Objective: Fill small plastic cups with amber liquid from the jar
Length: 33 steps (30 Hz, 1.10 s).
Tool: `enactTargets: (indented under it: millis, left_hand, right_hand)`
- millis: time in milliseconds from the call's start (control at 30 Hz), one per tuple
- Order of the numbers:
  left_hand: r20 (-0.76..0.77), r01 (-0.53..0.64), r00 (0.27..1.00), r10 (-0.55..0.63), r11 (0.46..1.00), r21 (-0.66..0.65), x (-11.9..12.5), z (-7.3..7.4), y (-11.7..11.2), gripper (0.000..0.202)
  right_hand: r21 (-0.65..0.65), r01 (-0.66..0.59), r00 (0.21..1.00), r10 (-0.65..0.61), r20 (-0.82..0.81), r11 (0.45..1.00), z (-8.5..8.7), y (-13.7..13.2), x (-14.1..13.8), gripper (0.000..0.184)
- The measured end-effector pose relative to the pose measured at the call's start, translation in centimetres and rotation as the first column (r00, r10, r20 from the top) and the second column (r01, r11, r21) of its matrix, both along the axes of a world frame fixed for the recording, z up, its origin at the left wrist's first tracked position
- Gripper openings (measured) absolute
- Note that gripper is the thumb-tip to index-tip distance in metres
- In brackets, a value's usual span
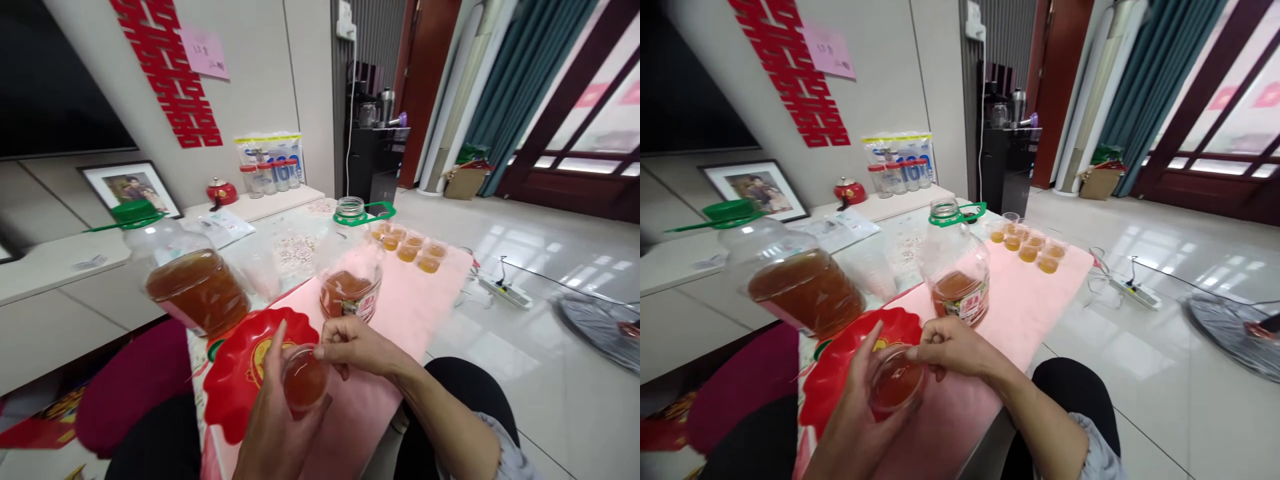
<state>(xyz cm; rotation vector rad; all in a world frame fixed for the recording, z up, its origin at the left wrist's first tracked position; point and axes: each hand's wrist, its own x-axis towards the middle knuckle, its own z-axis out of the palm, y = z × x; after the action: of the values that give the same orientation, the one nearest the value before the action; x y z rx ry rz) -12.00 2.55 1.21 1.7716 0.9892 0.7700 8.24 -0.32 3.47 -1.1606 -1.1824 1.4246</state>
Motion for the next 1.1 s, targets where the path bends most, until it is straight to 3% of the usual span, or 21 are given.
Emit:
enactTargets:
  millis: [167,333,500,700,867,1100]
  left_hand:
    - [0.047,0.013,0.999,-0.012,1.000,-0.017,0.5,-0.3,-1.0,0.102]
    - [0.188,0.163,0.970,-0.155,0.986,-0.026,0.9,-0.9,-1.5,0.103]
    - [0.269,0.233,0.935,-0.231,0.972,0.025,2.0,-1.4,-2.2,0.103]
    - [0.309,0.209,0.933,-0.185,0.977,-0.047,3.7,-2.5,-4.1,0.118]
    - [0.240,0.309,0.933,-0.269,0.940,-0.147,4.0,-5.1,-3.3,0.126]
    - [0.136,0.327,0.943,-0.304,0.924,-0.197,5.0,-6.8,-3.0,0.104]
  right_hand:
    - [-0.087,-0.017,0.997,0.010,-0.075,0.996,0.9,-0.8,0.7,0.054]
    - [-0.101,-0.040,0.987,0.023,-0.158,0.994,1.4,-2.0,1.6,0.054]
    - [-0.076,-0.042,0.977,0.024,-0.214,0.996,1.4,-3.4,2.8,0.050]
    - [0.009,-0.011,0.963,0.013,-0.267,1.000,1.6,-5.9,5.5,0.046]
    - [0.127,0.087,0.966,-0.053,-0.252,0.988,1.7,-8.2,9.2,0.035]
    - [0.158,0.316,0.937,-0.281,-0.210,0.936,0.6,-8.8,14.7,0.032]
